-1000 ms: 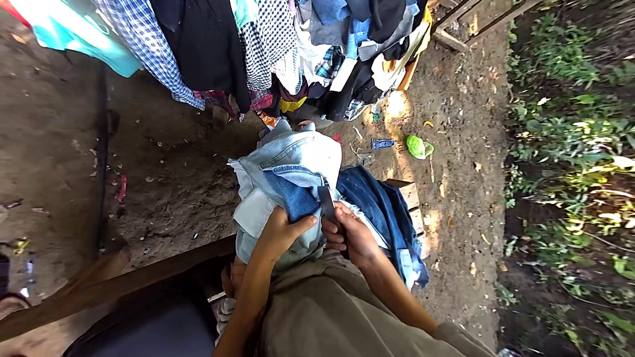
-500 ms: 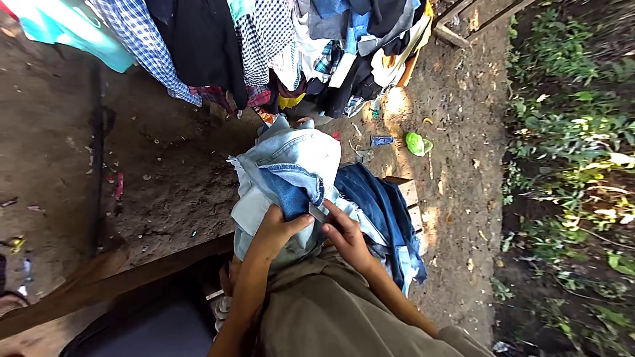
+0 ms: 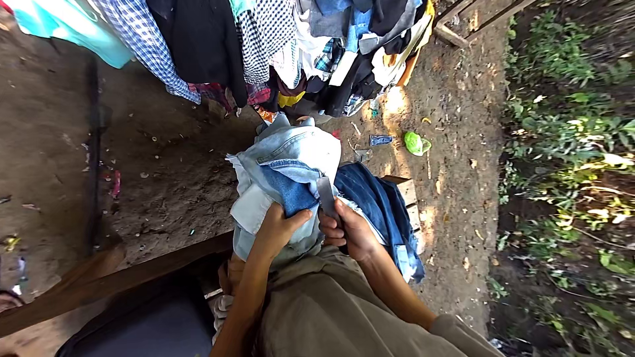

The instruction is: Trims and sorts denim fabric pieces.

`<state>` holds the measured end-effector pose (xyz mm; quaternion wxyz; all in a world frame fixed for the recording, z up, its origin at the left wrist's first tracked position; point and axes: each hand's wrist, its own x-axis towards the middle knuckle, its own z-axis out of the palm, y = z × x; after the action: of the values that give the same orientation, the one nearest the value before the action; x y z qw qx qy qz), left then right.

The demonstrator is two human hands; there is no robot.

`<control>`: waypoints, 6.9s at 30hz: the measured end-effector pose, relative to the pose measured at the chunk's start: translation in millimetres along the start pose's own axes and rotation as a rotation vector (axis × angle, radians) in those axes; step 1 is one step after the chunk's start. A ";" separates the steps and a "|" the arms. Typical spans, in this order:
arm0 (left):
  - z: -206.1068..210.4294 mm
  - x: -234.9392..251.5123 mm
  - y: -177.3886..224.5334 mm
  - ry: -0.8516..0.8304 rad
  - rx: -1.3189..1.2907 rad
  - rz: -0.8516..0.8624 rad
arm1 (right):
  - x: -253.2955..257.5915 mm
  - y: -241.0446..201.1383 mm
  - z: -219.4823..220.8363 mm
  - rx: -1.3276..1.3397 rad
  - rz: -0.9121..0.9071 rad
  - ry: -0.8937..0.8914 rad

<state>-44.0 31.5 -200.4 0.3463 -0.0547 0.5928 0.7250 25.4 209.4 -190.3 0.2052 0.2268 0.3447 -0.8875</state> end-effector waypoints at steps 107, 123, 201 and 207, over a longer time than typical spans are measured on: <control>-10.4 -5.8 -5.2 -0.012 0.069 0.093 | -2.2 28.9 2.6 -1.302 -0.564 0.349; -12.0 -5.2 -7.2 -0.028 0.051 0.112 | 5.9 16.3 10.5 -0.476 -0.371 0.161; -7.2 -6.2 -6.4 0.026 0.080 0.056 | 6.1 -7.1 7.9 -0.165 0.061 0.057; -12.2 -6.1 -0.1 0.020 -0.028 -0.007 | -2.4 21.5 -5.6 -1.038 -0.586 0.169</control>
<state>-43.4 17.9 -201.1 0.3420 -0.0686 0.5859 0.7315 40.0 199.3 -203.8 0.0079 0.0624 0.7963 -0.6017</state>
